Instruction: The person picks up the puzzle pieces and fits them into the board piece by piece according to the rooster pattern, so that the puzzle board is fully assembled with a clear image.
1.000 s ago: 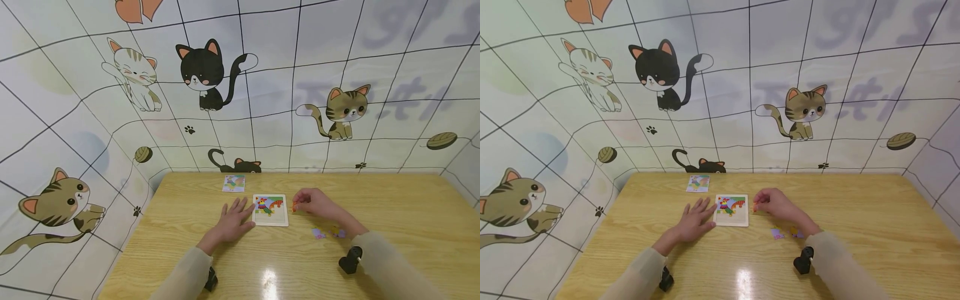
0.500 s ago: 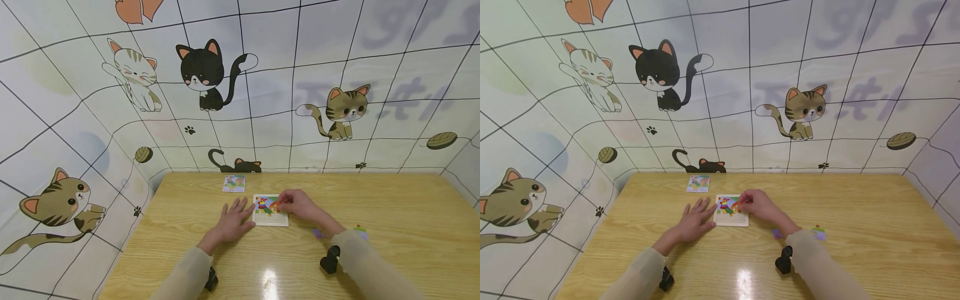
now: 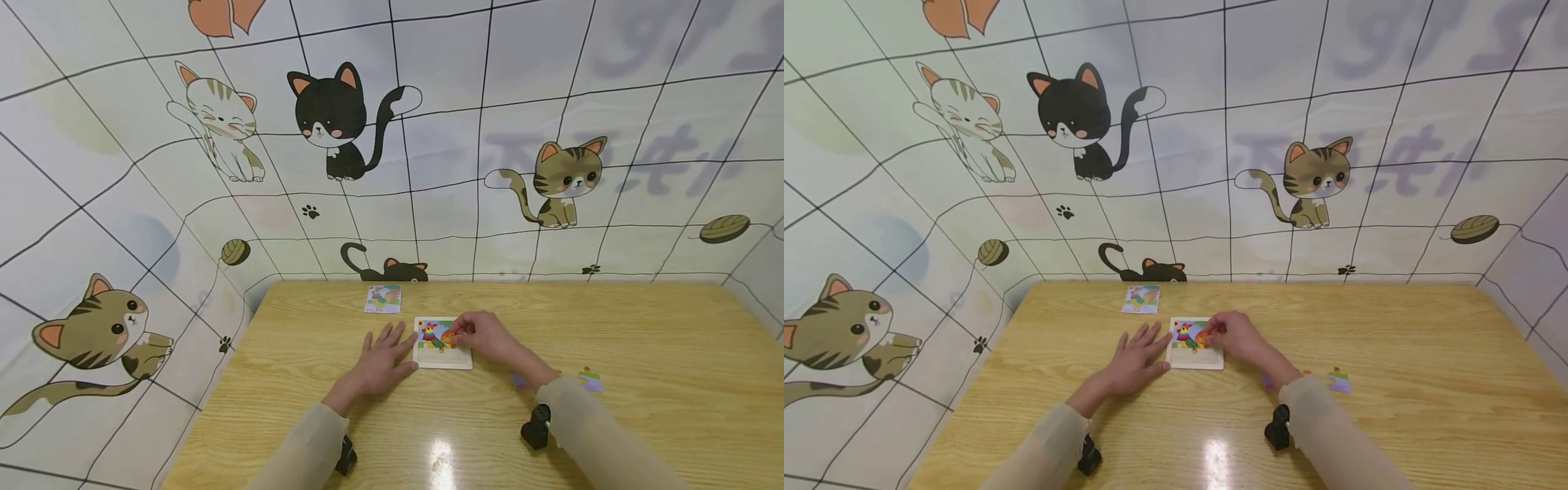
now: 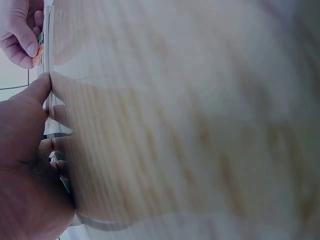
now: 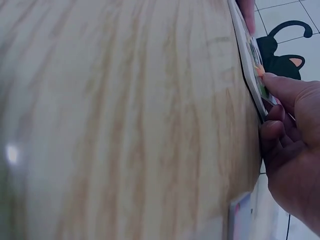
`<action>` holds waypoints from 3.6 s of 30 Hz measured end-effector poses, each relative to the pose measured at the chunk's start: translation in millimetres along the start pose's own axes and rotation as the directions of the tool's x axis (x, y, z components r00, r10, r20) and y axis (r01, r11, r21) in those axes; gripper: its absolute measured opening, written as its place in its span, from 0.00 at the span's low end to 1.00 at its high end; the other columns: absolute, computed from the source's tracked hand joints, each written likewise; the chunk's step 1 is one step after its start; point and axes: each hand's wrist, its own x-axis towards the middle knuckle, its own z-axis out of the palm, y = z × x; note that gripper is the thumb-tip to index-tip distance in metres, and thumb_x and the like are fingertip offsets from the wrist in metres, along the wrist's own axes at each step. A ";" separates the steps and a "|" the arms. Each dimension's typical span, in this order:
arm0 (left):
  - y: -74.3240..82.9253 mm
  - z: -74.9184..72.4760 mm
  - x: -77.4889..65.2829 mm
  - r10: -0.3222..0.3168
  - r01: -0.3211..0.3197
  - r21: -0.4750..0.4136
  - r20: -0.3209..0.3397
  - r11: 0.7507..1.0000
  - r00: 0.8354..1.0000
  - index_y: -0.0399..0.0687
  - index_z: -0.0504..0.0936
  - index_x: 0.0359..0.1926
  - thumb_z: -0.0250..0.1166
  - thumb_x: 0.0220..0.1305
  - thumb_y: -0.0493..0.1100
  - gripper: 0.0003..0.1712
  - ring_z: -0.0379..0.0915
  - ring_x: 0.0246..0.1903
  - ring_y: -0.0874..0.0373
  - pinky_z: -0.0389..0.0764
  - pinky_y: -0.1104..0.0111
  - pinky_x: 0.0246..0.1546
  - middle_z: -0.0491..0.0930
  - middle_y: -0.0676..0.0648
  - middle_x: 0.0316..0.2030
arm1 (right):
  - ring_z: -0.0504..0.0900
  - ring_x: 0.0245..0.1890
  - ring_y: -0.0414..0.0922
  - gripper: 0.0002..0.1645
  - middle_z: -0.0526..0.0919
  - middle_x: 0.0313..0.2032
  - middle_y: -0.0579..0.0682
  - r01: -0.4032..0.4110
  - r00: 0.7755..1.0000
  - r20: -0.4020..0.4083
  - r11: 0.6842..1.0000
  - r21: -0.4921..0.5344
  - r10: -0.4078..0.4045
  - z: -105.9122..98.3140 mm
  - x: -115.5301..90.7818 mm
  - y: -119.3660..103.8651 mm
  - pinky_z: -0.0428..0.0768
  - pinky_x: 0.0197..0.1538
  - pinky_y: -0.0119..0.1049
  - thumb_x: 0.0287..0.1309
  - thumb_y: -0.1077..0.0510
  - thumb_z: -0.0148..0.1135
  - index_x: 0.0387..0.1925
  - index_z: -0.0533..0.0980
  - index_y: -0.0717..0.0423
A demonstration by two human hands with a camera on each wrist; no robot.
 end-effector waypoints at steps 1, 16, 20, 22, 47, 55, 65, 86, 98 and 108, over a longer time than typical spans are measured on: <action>-0.2 0.2 0.1 0.002 -0.002 -0.002 -0.001 1.000 1.000 0.48 0.60 0.80 0.54 0.79 0.55 0.36 0.37 0.79 0.36 0.37 0.32 0.70 0.48 0.37 0.80 | 0.73 0.31 0.43 0.04 0.81 0.31 0.46 0.000 1.000 -0.006 1.000 -0.006 0.000 0.4 0.0 0.1 0.73 0.35 0.34 0.62 0.64 0.70 0.39 0.85 0.60; -0.8 1.4 1.0 0.000 0.000 -0.001 -0.001 1.000 1.000 0.48 0.60 0.80 0.53 0.79 0.56 0.36 0.36 0.79 0.37 0.37 0.32 0.70 0.47 0.38 0.80 | 0.72 0.31 0.43 0.04 0.80 0.35 0.48 0.089 0.996 -0.011 0.996 -0.015 -0.089 2.3 -1.3 5.9 0.73 0.34 0.36 0.64 0.65 0.69 0.39 0.84 0.61; 0.5 0.4 0.3 -0.007 0.006 0.003 0.003 1.000 1.000 0.48 0.60 0.80 0.53 0.79 0.56 0.36 0.36 0.79 0.37 0.36 0.33 0.70 0.47 0.38 0.80 | 0.71 0.30 0.42 0.04 0.79 0.35 0.47 0.102 0.995 -0.014 0.994 -0.047 -0.103 3.8 -0.3 6.3 0.72 0.33 0.35 0.63 0.64 0.70 0.39 0.85 0.60; 0.6 0.4 0.4 -0.019 0.019 0.008 0.009 1.000 1.000 0.50 0.59 0.80 0.53 0.79 0.56 0.36 0.35 0.79 0.38 0.36 0.34 0.71 0.46 0.39 0.80 | 0.71 0.30 0.42 0.04 0.79 0.35 0.47 0.103 0.994 -0.014 0.993 -0.062 -0.104 4.5 0.0 6.4 0.72 0.33 0.34 0.63 0.63 0.71 0.40 0.86 0.60; 2.5 -0.6 0.2 -0.016 0.016 0.008 0.011 1.000 1.000 0.48 0.60 0.80 0.54 0.79 0.56 0.36 0.37 0.79 0.38 0.38 0.33 0.71 0.48 0.38 0.80 | 0.75 0.31 0.42 0.02 0.81 0.32 0.47 0.042 0.998 -0.051 0.999 -0.011 -0.042 -3.8 -3.2 7.3 0.74 0.34 0.33 0.61 0.66 0.71 0.36 0.84 0.61; 3.6 -1.4 -0.2 -0.013 0.013 0.012 0.006 1.000 1.000 0.48 0.61 0.79 0.54 0.79 0.56 0.35 0.38 0.79 0.38 0.38 0.33 0.71 0.48 0.38 0.80 | 0.76 0.32 0.42 0.03 0.82 0.33 0.48 0.002 1.000 -0.027 1.000 0.023 -0.002 -7.4 -3.6 5.7 0.75 0.35 0.34 0.64 0.64 0.70 0.38 0.84 0.60; 2.5 -1.9 -0.9 0.004 -0.004 0.005 0.000 1.000 1.000 0.47 0.60 0.79 0.54 0.79 0.55 0.36 0.37 0.78 0.36 0.37 0.32 0.70 0.47 0.37 0.80 | 0.76 0.30 0.45 0.09 0.82 0.36 0.51 0.025 1.000 -0.012 0.997 0.073 -0.024 -42.9 -28.7 10.1 0.76 0.30 0.35 0.67 0.63 0.66 0.45 0.83 0.64; 2.9 -0.3 -1.5 0.009 -0.009 -0.001 0.004 1.000 1.000 0.46 0.60 0.80 0.54 0.79 0.55 0.36 0.37 0.78 0.35 0.37 0.31 0.69 0.48 0.36 0.80 | 0.76 0.34 0.41 0.14 0.82 0.37 0.48 -0.013 0.994 0.105 0.998 0.057 0.007 -80.6 -97.4 32.0 0.78 0.36 0.33 0.64 0.60 0.71 0.47 0.82 0.63; 3.8 -0.4 0.0 -0.004 0.004 0.014 0.006 1.000 1.000 0.48 0.60 0.80 0.54 0.79 0.56 0.36 0.37 0.79 0.36 0.38 0.32 0.70 0.47 0.37 0.80 | 0.74 0.32 0.38 0.21 0.80 0.35 0.49 0.008 0.990 0.140 0.997 0.079 -0.019 -73.3 -106.0 37.4 0.76 0.35 0.32 0.56 0.58 0.78 0.49 0.82 0.64; 0.4 0.9 -1.0 0.009 -0.009 -0.004 -0.009 1.000 1.000 0.47 0.60 0.79 0.54 0.79 0.55 0.36 0.38 0.78 0.36 0.38 0.32 0.69 0.49 0.36 0.79 | 0.73 0.33 0.37 0.21 0.79 0.36 0.49 0.067 0.988 0.133 0.997 0.042 -0.072 -69.9 -106.8 42.0 0.76 0.35 0.31 0.57 0.57 0.77 0.50 0.83 0.62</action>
